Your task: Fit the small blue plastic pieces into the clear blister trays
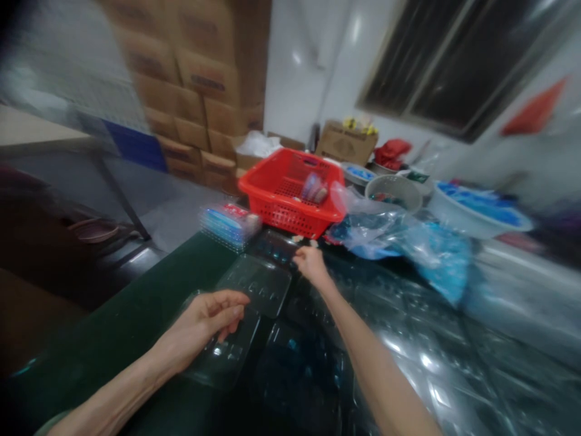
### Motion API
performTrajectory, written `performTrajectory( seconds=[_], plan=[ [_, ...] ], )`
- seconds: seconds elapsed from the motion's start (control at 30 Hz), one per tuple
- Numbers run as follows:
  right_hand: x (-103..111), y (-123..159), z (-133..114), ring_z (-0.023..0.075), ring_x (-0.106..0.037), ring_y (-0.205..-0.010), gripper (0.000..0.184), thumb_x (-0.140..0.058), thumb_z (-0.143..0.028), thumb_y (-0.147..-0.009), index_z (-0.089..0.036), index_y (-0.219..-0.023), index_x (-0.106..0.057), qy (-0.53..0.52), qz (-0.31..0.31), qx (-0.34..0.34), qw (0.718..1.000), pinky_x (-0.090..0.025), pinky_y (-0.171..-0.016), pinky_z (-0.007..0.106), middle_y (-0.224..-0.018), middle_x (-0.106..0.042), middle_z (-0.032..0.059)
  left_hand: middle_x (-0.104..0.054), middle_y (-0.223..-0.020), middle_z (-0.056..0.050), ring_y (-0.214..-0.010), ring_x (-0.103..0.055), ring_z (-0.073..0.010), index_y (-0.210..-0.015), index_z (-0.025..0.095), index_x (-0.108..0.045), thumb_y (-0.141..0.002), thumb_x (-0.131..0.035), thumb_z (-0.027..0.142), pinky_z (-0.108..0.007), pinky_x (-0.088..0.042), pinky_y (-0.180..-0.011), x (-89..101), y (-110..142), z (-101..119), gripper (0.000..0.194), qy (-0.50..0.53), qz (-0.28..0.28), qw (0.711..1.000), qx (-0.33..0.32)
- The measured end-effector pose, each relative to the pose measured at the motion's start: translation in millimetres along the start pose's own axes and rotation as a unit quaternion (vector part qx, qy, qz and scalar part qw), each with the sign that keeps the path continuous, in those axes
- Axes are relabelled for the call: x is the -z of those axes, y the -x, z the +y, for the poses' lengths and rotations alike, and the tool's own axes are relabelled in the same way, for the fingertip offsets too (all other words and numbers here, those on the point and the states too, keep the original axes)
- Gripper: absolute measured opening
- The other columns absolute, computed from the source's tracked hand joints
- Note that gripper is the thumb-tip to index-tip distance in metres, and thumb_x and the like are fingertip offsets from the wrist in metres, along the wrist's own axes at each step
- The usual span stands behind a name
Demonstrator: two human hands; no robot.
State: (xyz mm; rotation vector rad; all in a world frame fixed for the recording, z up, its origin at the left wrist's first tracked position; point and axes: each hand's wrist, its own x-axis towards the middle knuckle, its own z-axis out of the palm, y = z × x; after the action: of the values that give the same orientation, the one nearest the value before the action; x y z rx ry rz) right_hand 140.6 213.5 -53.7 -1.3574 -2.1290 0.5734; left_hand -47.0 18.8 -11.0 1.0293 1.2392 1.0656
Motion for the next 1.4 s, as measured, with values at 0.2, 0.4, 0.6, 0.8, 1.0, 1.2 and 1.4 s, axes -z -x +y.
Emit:
performTrajectory(
  seconds=[0.2,0.4,0.6,0.8,1.0,1.2,1.4],
  plan=[
    [-3.9,1.3,-5.5,0.0158,-0.061,-0.059,0.011,-0.056,-0.014,-0.067,-0.015,-0.072,-0.066,0.063,0.003,0.016,0.998,-0.045,-0.057,0.025,-0.061,-0.062,0.0034,-0.053,-0.056,0.002,-0.045,-0.044,-0.0082,-0.089,0.013,-0.056,-0.073,-0.053,0.026,-0.019,-0.031,-0.04,-0.7,-2.7,-2.7,0.021,-0.011,0.001,1.0,0.004],
    [-3.4,-1.1,-14.5,0.0193,-0.059,-0.072,0.007,-0.058,-0.013,-0.067,-0.016,-0.067,-0.064,0.113,-0.007,0.004,0.994,-0.042,-0.065,0.027,-0.069,-0.063,0.0067,-0.051,-0.052,0.003,-0.044,-0.043,-0.0087,-0.088,0.013,-0.059,-0.071,-0.055,0.029,-0.019,-0.03,-0.04,-14.5,-0.8,10.3,0.023,-0.069,0.002,0.998,0.0],
    [23.2,30.0,-32.5,0.019,-0.057,-0.07,0.038,-0.055,-0.018,-0.072,-0.015,-0.111,-0.053,0.091,0.026,0.015,0.995,-0.04,-0.066,0.028,-0.073,-0.062,0.006,-0.061,-0.068,-0.002,-0.055,-0.05,-0.0133,-0.085,0.017,-0.066,-0.071,-0.054,0.026,-0.022,-0.034,-0.052,-30.8,1.1,2.2,0.021,-0.21,-0.058,0.969,-0.115],
    [59.4,110.0,-27.5,0.0148,-0.056,-0.066,0.023,-0.049,-0.025,-0.076,-0.019,-0.095,-0.062,0.034,0.036,0.022,0.999,-0.041,-0.062,0.024,-0.075,-0.063,0.0027,-0.063,-0.082,-0.005,-0.073,-0.053,-0.0195,-0.082,0.021,-0.067,-0.069,-0.053,0.02,-0.027,-0.036,-0.068,-68.8,-26.1,-4.1,0.02,-0.293,-0.086,0.935,-0.181],
    [63.9,176.8,-10.1,0.0137,-0.056,-0.056,0.021,-0.049,-0.024,-0.074,-0.018,-0.088,-0.064,-0.032,0.042,-0.015,0.999,-0.043,-0.053,0.023,-0.067,-0.064,0.0015,-0.062,-0.07,-0.002,-0.076,-0.054,-0.022,-0.067,0.024,-0.067,-0.05,-0.066,0.011,-0.027,-0.036,-0.068,-104.6,-55.2,-7.1,0.021,-0.292,-0.129,0.933,-0.166],
    [58.2,197.1,-19.6,0.0116,-0.055,-0.055,0.028,-0.048,-0.023,-0.076,-0.016,-0.102,-0.058,-0.102,0.08,-0.031,0.991,-0.044,-0.053,0.023,-0.07,-0.061,0.0013,-0.053,-0.055,0.002,-0.056,-0.048,-0.013,-0.066,0.018,-0.064,-0.058,-0.064,0.024,-0.022,-0.032,-0.049,-95.5,-48.7,5.0,0.01,-0.198,-0.131,0.964,-0.116],
    [53.7,192.8,-71.5,0.0105,-0.053,-0.064,0.03,-0.053,-0.023,-0.077,-0.021,-0.107,-0.054,-0.217,0.09,0.027,0.972,-0.043,-0.056,0.021,-0.081,-0.055,0.0007,-0.053,-0.052,0.001,-0.044,-0.044,-0.0082,-0.074,0.013,-0.059,-0.067,-0.06,0.04,-0.019,-0.026,-0.039,-76.8,-12.8,15.6,0.029,-0.027,-0.168,0.985,-0.034]
  ],
)
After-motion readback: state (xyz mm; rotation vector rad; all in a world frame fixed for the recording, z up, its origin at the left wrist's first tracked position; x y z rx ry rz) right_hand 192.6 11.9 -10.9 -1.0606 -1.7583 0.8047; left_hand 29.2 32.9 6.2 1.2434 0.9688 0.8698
